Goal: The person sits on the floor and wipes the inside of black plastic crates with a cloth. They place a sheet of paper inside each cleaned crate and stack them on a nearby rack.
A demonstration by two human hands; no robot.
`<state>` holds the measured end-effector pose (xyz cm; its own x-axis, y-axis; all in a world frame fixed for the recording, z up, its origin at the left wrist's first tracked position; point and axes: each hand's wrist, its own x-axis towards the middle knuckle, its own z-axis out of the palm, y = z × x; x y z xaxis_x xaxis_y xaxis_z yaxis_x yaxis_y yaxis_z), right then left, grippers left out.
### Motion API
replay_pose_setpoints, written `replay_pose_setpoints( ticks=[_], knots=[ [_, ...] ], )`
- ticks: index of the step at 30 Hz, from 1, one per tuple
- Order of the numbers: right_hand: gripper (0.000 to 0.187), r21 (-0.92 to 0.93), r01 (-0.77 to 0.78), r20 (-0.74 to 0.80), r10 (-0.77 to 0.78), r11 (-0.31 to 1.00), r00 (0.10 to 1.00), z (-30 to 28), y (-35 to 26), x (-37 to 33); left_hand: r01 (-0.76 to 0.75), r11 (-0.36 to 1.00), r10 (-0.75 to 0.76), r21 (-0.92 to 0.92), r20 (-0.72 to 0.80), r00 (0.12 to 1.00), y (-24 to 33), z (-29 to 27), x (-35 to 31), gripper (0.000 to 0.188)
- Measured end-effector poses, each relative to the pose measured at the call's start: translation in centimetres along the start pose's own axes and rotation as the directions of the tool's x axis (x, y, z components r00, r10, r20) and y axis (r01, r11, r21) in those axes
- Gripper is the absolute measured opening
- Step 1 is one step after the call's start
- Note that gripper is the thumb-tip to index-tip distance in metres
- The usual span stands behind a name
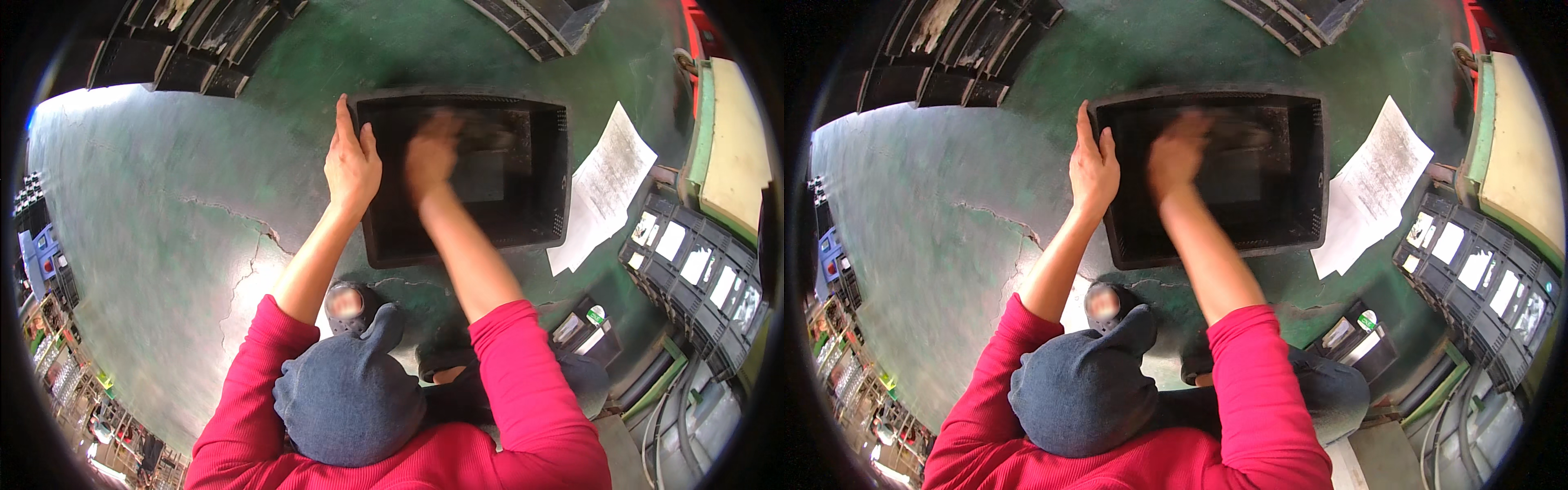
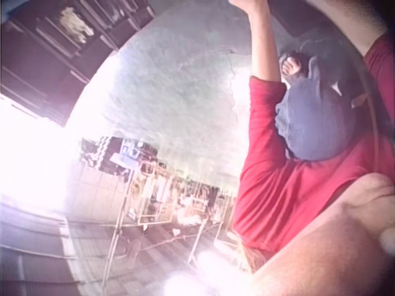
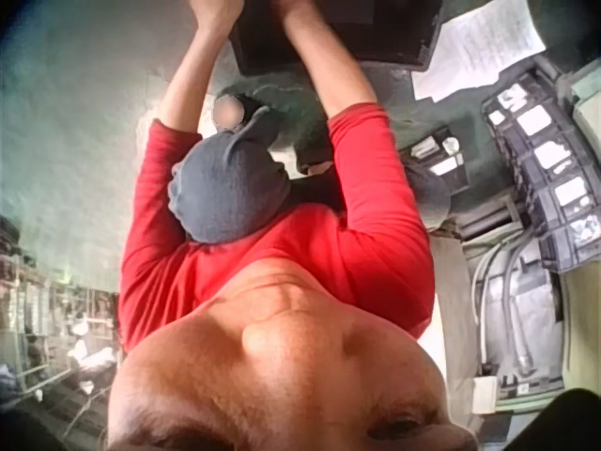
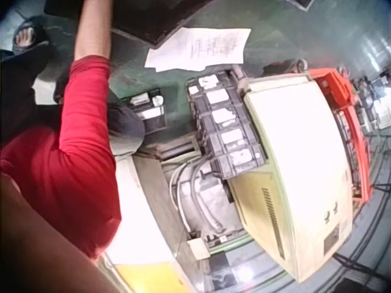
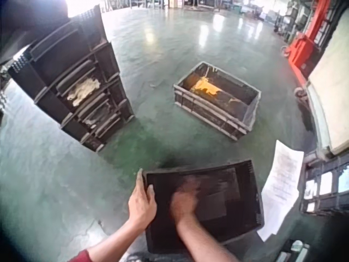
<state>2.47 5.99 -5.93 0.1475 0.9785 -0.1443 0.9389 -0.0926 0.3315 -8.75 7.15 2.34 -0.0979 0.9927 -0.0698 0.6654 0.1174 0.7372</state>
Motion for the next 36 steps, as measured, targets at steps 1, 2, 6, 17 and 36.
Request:
replay_pose_setpoints(
  ticks=[1,2,6,17,36],
  knots=[
    [0.048,0.402,0.108,-0.121,-0.064,0.909,0.991,0.4,-2.9,-1.1,-0.013,1.0,0.013,-0.002,0.021,1.0,0.5,0.2,-0.1,0.055],
    [0.047,0.533,0.27,-0.287,-0.129,0.802,0.949,0.1,-4.4,-2.0,-0.019,1.0,0.019,0.005,0.031,0.999,0.3,0.2,0.0,0.056],
    [0.049,0.438,0.469,-0.226,-0.411,0.767,0.883,1.4,4.4,-0.3,-0.013,1.0,0.013,-0.014,0.043,0.999,-0.5,-0.7,0.0,0.058],
    [0.024,0.227,0.298,-0.12,-0.277,0.927,0.953,2.3,18.7,-0.7,-0.049,0.997,0.05,0.065,-0.013,0.999,-0.1,0.2,0.1,0.057],
    [0.031,0.682,0.547,0.03,-0.766,0.485,0.642,0.4,8.7,-7.3,-0.091,0.996,0.091,0.026,0.005,0.996,0.6,-0.1,0.1,0.056]
  ],
)
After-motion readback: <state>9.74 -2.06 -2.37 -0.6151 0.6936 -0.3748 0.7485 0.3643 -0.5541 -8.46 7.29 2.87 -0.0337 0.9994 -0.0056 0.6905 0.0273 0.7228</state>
